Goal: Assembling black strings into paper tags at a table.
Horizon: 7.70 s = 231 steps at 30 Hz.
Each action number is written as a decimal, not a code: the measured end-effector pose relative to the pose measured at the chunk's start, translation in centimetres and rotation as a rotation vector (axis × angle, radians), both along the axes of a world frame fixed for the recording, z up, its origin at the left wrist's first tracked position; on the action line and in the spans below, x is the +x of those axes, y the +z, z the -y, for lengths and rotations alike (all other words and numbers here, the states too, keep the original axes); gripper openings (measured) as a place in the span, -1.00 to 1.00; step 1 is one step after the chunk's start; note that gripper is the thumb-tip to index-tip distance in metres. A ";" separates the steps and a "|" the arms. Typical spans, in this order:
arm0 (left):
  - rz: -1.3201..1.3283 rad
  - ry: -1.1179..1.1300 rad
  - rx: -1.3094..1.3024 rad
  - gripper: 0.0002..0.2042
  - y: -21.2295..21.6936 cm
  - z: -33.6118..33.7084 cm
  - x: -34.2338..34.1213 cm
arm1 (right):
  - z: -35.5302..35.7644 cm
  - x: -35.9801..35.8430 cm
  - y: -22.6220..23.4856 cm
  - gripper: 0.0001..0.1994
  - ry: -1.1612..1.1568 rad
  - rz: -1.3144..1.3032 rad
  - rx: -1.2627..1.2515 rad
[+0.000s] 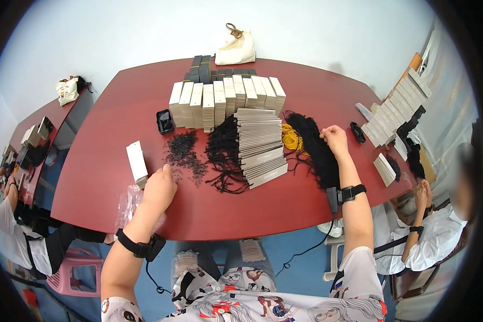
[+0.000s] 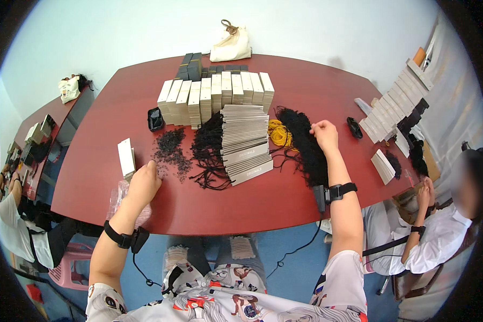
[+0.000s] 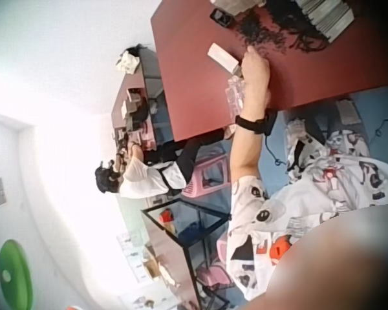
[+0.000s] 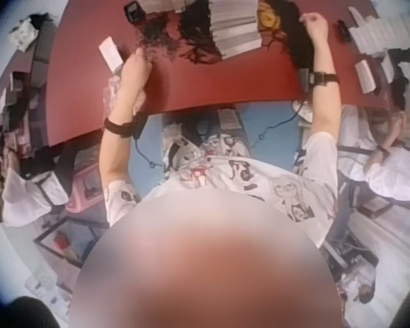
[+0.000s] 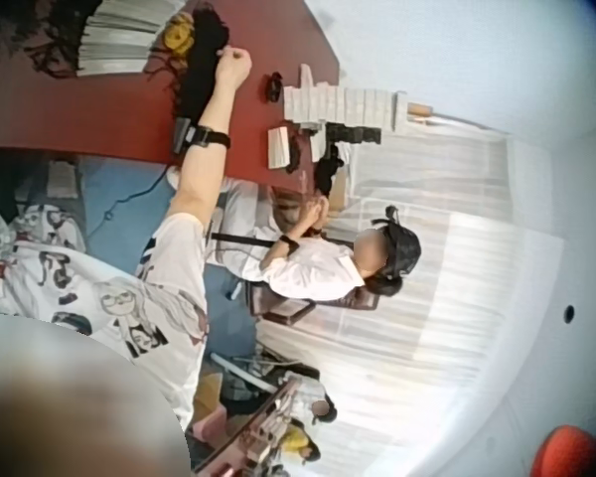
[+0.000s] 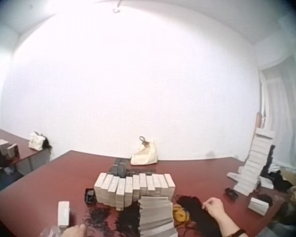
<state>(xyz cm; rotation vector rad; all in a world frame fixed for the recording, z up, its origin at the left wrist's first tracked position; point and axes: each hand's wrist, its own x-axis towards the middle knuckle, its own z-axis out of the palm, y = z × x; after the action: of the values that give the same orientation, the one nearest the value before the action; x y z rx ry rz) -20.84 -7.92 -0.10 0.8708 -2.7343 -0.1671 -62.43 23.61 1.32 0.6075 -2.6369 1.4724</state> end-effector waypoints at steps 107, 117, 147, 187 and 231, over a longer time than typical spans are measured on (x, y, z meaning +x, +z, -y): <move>-0.787 -0.273 0.804 -0.88 3.8 -10.5 9.1 | 10.3 37.0 1.9 -0.89 0.955 0.331 -0.354; -1.034 -0.171 1.332 -0.93 4.3 -10.4 8.3 | 11.4 38.2 1.3 -0.94 0.851 0.668 -0.723; -0.904 -0.042 0.752 -0.88 4.2 -11.7 8.4 | 11.5 39.8 2.0 -0.92 0.738 0.561 -0.658; -0.933 -0.132 1.216 -0.92 2.7 -11.1 9.6 | 11.6 37.5 2.5 -0.93 0.939 -0.239 -0.257; -0.726 -0.618 0.247 -0.77 0.5 -8.8 9.2 | 11.3 37.8 3.6 -0.93 0.951 0.077 -0.030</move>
<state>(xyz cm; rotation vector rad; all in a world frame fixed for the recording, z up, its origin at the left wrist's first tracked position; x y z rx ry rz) -11.68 0.89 0.40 -0.0493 -2.1990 -0.7782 -24.65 12.31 4.93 2.0167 -2.4417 1.6832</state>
